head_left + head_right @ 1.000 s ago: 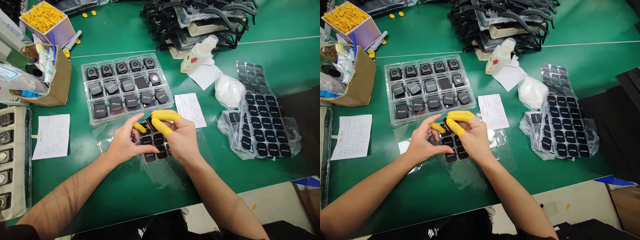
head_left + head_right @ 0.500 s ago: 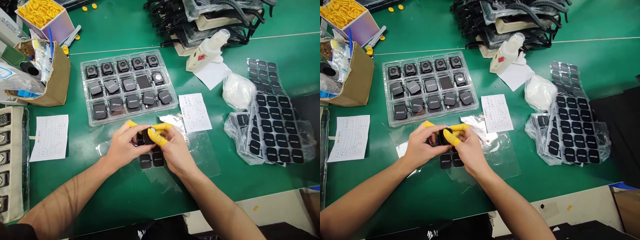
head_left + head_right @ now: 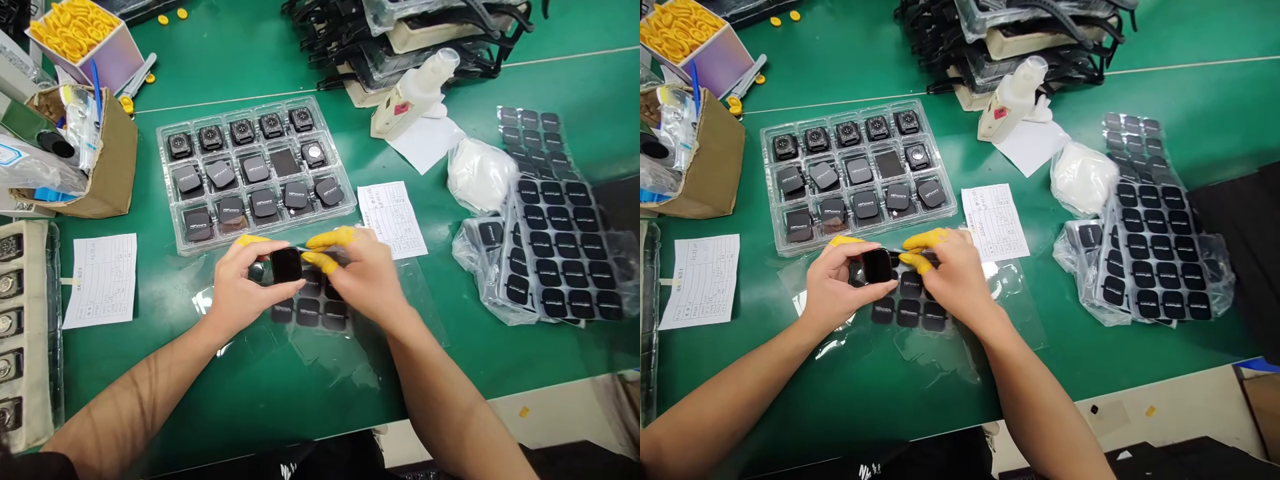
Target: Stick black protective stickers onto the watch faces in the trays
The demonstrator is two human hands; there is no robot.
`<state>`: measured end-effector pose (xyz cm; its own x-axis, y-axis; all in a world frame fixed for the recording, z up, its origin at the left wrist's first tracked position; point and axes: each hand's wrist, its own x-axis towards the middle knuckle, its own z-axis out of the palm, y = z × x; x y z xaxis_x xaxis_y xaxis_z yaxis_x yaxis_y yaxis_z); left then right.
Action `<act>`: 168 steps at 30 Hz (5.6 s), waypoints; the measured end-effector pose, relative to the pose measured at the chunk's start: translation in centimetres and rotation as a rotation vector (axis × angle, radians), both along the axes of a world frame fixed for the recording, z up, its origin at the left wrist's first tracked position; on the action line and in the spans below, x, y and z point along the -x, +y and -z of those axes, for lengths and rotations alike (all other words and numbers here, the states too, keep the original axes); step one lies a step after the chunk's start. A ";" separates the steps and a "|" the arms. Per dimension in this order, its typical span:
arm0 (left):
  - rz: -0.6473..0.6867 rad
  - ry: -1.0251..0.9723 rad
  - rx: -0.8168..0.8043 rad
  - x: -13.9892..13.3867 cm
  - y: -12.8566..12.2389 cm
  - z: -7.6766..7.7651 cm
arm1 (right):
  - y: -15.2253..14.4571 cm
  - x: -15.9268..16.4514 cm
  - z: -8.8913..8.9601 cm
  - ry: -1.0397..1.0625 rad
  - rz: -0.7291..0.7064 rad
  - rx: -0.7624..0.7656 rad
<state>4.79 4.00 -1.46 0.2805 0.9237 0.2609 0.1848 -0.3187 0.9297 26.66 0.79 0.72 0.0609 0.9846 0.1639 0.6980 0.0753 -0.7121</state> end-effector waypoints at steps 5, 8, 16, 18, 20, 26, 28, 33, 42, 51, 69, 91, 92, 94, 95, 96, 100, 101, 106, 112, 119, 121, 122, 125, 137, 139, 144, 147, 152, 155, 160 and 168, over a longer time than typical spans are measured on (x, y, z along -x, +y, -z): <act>0.150 0.107 -0.032 0.2 0.1 -0.3 | -0.7 -2.1 -2.0 0.242 -0.006 0.106; 0.221 0.141 -0.083 0.3 0.2 -0.6 | -0.7 -2.6 -2.2 0.210 -0.042 0.098; 0.395 0.043 -0.034 0.3 0.5 -1.2 | -0.3 -1.7 -2.0 0.129 -0.019 0.053; 0.392 0.049 -0.003 0.3 0.6 -1.4 | -0.4 -1.5 -2.5 0.179 0.005 0.066; 0.371 0.064 0.024 0.3 0.6 -1.4 | -0.5 -1.5 -3.0 0.247 -0.039 0.100; 0.259 -0.008 0.162 0.1 0.4 -1.3 | -0.4 -4.3 -2.5 0.160 0.031 0.162; 0.223 -0.021 0.213 -0.1 0.3 -1.3 | -0.2 -5.5 -1.7 -0.005 0.035 0.198; 0.160 -0.004 0.264 -0.2 0.3 -1.4 | -0.6 -7.8 -1.1 -0.142 0.105 0.276; 0.162 0.029 0.183 -0.1 0.0 -0.5 | -1.9 -1.6 -3.8 -0.096 -0.180 -0.336; 0.182 0.098 0.108 -0.1 0.0 -0.9 | -0.5 1.0 -1.3 -0.088 -0.294 -0.271; 0.130 0.111 0.063 -0.2 -0.2 -0.6 | -0.3 -0.7 -0.6 -0.194 0.120 -0.241; 0.492 0.102 -0.190 0.0 0.0 -1.2 | -1.4 2.7 -2.1 -0.054 0.145 -0.267; 0.497 0.080 -0.176 0.0 0.0 -1.2 | -1.4 2.7 -2.1 -0.067 0.150 -0.255; 0.479 0.043 -0.133 0.2 0.1 -1.2 | -1.5 2.2 -1.9 -0.125 0.159 -0.240; 0.461 0.039 -0.106 0.2 0.2 -1.1 | -1.5 1.9 -1.8 -0.158 0.149 -0.235; 0.443 0.039 -0.082 0.3 0.2 -1.1 | -1.5 1.6 -1.7 -0.181 0.127 -0.225; 0.395 0.025 -0.068 0.2 0.3 -1.0 | -1.4 1.0 -1.2 -0.205 0.012 -0.118; 0.385 0.017 -0.078 0.1 0.3 -1.0 | -1.3 1.1 -1.2 -0.231 0.001 -0.112; 0.495 0.000 -0.097 -0.1 0.3 -1.0 | -0.9 2.4 -1.7 -0.279 0.090 -0.290; 0.631 -0.030 -0.029 0.1 0.4 -1.2 | -0.2 2.2 -1.3 -0.174 0.211 -0.438; 0.639 -0.026 0.058 0.3 0.6 -1.6 | 1.8 0.4 0.6 -0.332 0.399 -0.334; 0.637 -0.056 0.108 0.4 0.5 -1.4 | 1.9 0.3 0.4 -0.361 0.397 -0.302; 0.630 -0.083 0.134 0.4 0.5 -1.3 | 1.9 0.4 0.3 -0.370 0.377 -0.282; 0.599 -0.143 0.191 0.4 0.2 -1.0 | 1.7 1.2 -0.3 -0.377 0.267 -0.246; 0.205 0.062 0.110 -0.7 -0.6 -0.2 | -2.7 0.2 -4.7 0.583 0.220 0.289; 0.175 0.078 0.073 -0.7 -0.7 -0.1 | -2.9 0.6 -4.1 0.616 0.224 0.411; 0.150 0.133 0.007 -0.7 -1.0 -0.2 | -2.4 2.1 -3.2 0.729 0.289 0.526; 0.160 0.156 0.013 -0.6 -1.0 -0.3 | -2.2 2.4 -3.2 0.748 0.301 0.543; 0.156 0.194 0.043 -0.5 -1.1 -0.3 | -2.2 2.4 -2.9 0.734 0.299 0.546; 0.158 0.199 0.046 -0.5 -1.1 -0.4 | -2.1 2.4 -2.8 0.728 0.313 0.538; 0.163 0.204 0.046 -0.6 -1.0 -0.4 | -1.9 2.4 -2.8 0.724 0.300 0.516; 0.168 0.209 0.037 -0.5 -1.0 -0.6 | -2.0 2.0 -2.3 0.703 0.252 0.509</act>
<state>5.30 2.99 -0.86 0.4747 0.8675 0.1485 0.3211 -0.3278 0.8885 24.65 -1.24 3.07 0.2062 0.8720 -0.4439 0.0428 -0.4612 -0.8862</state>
